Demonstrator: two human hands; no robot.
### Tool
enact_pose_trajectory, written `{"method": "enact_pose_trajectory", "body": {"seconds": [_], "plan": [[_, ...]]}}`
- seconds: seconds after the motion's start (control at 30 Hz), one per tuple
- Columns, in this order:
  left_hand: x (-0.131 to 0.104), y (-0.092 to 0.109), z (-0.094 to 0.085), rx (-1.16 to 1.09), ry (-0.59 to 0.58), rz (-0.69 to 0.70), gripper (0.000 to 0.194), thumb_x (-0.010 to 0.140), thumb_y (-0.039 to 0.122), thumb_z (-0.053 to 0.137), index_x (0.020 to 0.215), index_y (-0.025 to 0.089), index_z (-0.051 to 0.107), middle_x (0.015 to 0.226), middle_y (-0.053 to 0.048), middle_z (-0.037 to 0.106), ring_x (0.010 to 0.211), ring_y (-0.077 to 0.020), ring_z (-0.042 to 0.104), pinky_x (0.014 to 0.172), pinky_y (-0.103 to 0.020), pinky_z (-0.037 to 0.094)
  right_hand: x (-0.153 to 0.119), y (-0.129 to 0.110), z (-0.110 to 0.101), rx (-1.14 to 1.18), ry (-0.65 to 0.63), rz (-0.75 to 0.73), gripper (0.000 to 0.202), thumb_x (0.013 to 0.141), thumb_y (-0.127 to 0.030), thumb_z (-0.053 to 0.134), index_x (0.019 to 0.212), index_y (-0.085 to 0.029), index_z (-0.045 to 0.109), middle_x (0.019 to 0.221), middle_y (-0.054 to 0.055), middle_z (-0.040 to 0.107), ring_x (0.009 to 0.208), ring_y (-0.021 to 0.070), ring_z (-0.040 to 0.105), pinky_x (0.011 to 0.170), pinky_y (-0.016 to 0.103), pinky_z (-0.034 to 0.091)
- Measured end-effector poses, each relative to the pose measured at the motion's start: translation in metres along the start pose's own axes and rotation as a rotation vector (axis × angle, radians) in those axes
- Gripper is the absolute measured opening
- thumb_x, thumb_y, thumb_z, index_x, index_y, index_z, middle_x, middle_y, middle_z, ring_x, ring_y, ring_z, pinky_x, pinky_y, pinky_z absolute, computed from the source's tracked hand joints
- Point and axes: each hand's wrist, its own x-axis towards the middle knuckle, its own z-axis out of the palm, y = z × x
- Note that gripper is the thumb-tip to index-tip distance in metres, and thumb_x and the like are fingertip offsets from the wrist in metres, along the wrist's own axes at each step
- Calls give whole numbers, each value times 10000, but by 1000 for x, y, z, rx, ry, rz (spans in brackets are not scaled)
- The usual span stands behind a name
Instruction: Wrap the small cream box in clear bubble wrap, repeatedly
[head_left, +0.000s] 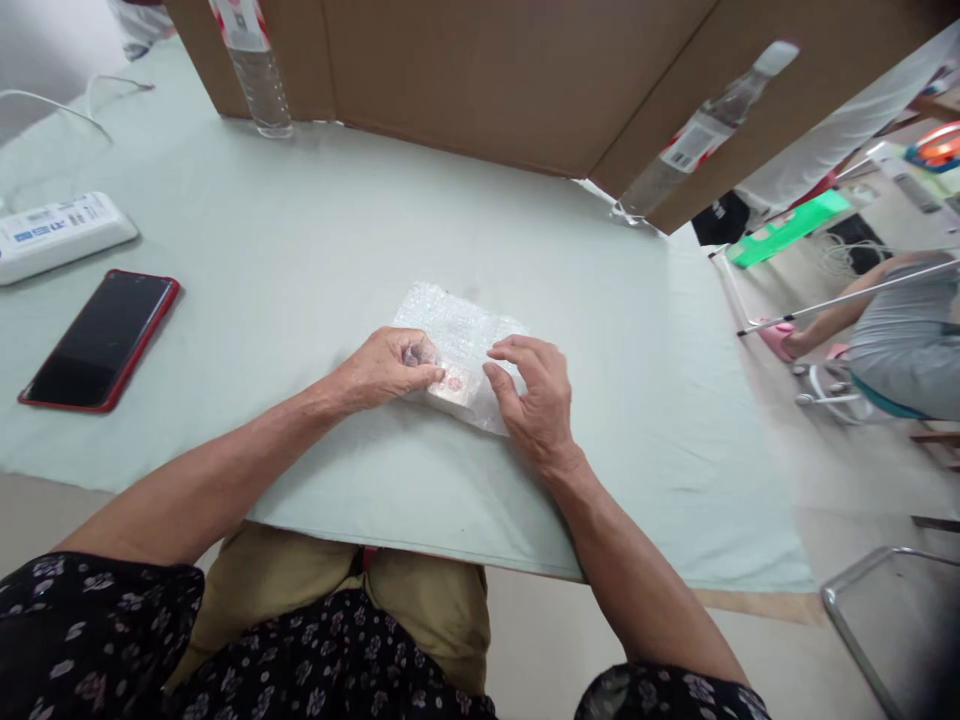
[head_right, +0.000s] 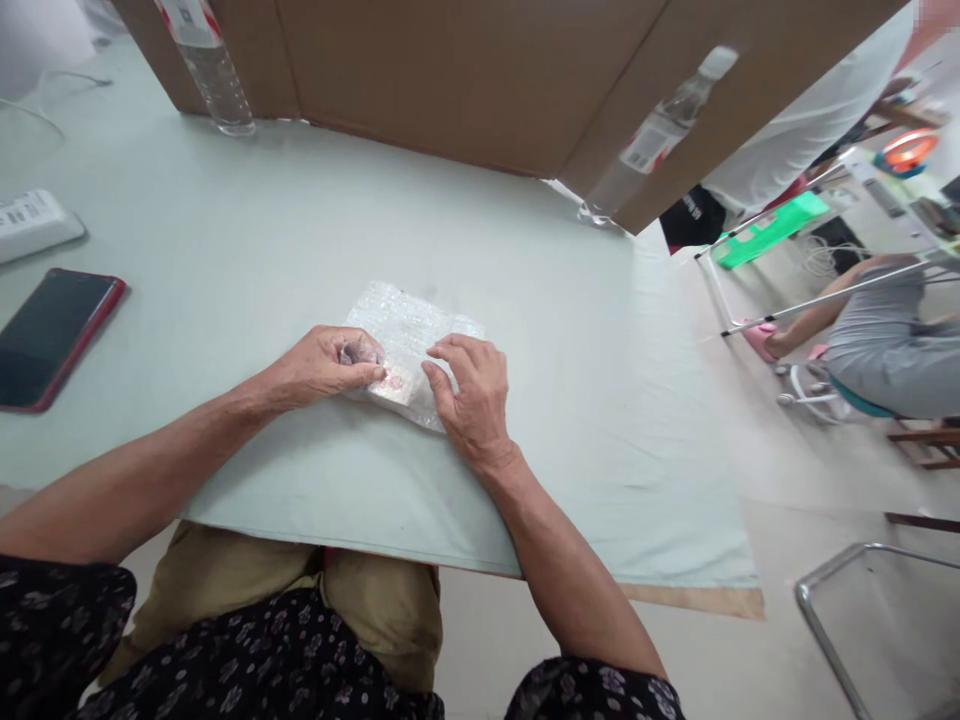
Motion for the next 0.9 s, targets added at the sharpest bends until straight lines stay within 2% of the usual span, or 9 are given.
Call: {"method": "enact_pose_trajectory", "body": {"seconds": [0.07,0.2,0.3,0.43,0.53,0.67,0.77,0.83,0.9], "plan": [[0,-1,1,-3,3,4,166,689,298,710,640,172,614,719,-12,643,633,-113,536,550,-231,389,-1,-5,-5,-139,1,-140,175,981,-347,541,950,-293,705,1029,52,754,988,266,669,954,487,444],[1,-2,-1,-1,-6,5,186,690,335,704,662,172,617,704,-9,628,628,-117,537,550,-233,396,-6,-17,0,-231,-143,-403,165,983,-352,555,993,-280,703,1000,32,760,911,239,657,899,446,414],[3,0,-13,32,-55,-11,221,687,365,728,665,174,621,671,5,602,615,-113,527,551,-228,388,-8,-21,7,-275,-189,-445,171,993,-335,541,1016,-258,691,1037,46,751,944,245,630,895,433,391],[4,5,-35,111,-203,-113,221,687,375,751,688,185,638,620,26,567,551,-105,499,517,-223,351,-7,-23,9,-302,-237,-423,201,1002,-298,513,1138,-263,658,1067,67,717,949,257,580,884,439,359],[1,5,-44,136,-155,-154,230,687,382,745,681,194,613,608,29,551,531,-106,488,512,-230,338,-6,-24,9,-353,-248,-459,245,1011,-268,486,1207,-276,633,1050,65,696,940,252,548,867,432,332],[-11,2,-45,341,52,-172,233,707,384,721,671,194,591,635,11,569,558,-121,501,514,-242,342,-5,-26,12,-436,-221,-504,245,1028,-301,461,1176,-262,653,1028,67,678,927,242,512,855,419,298],[-23,4,-46,467,151,-284,314,719,438,741,883,181,666,763,-27,670,624,-153,595,536,-249,410,-3,-27,13,-451,-232,-510,245,1035,-330,458,1135,-246,665,1025,68,668,915,233,485,847,412,275],[-28,7,-47,456,141,-408,507,712,496,768,1081,165,660,834,-56,716,666,-192,665,561,-268,478,-1,-28,13,-455,-245,-510,237,1033,-338,466,1108,-242,669,1022,64,665,905,225,470,842,407,261],[-29,11,-45,418,112,-507,603,696,522,800,1140,146,641,766,-57,722,655,-221,693,583,-294,524,0,-29,13,-459,-252,-507,228,1029,-343,476,1088,-240,671,1014,62,664,897,221,458,838,403,248]]}}
